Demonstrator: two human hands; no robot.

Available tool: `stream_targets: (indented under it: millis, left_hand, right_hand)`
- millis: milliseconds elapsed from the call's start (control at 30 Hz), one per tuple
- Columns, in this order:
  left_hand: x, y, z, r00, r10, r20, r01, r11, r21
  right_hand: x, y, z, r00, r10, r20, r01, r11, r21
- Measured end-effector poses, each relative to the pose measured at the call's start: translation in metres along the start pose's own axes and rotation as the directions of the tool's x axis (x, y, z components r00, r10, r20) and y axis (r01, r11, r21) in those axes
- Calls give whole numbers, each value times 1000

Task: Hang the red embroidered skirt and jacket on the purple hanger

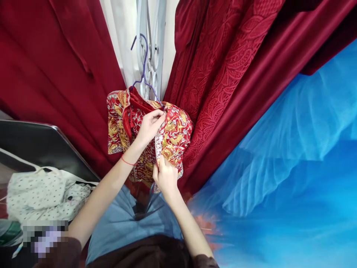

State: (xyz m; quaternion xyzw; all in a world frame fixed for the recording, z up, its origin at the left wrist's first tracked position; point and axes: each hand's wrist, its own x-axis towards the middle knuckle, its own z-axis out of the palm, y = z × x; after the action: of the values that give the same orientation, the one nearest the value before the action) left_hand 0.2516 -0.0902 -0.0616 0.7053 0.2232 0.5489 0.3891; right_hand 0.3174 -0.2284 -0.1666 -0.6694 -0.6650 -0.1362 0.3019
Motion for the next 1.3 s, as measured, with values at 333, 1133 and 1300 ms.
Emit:
stream_targets:
  millis: [333,1133,1300]
  left_hand:
    - [68,31,3,909,417,-12,-360,798,483]
    - [73,-42,-156,949,311,-48,-167,628,760]
    - [52,6,-166,991,132,19,-76,443,893]
  right_hand:
    - [36,-20,-22,997,27,-75,-25,999,32]
    - [94,-23,-22,951,235,-200,-247,968,-37]
    - [166,-18,-65,903,230,-362,-259,965,-32]
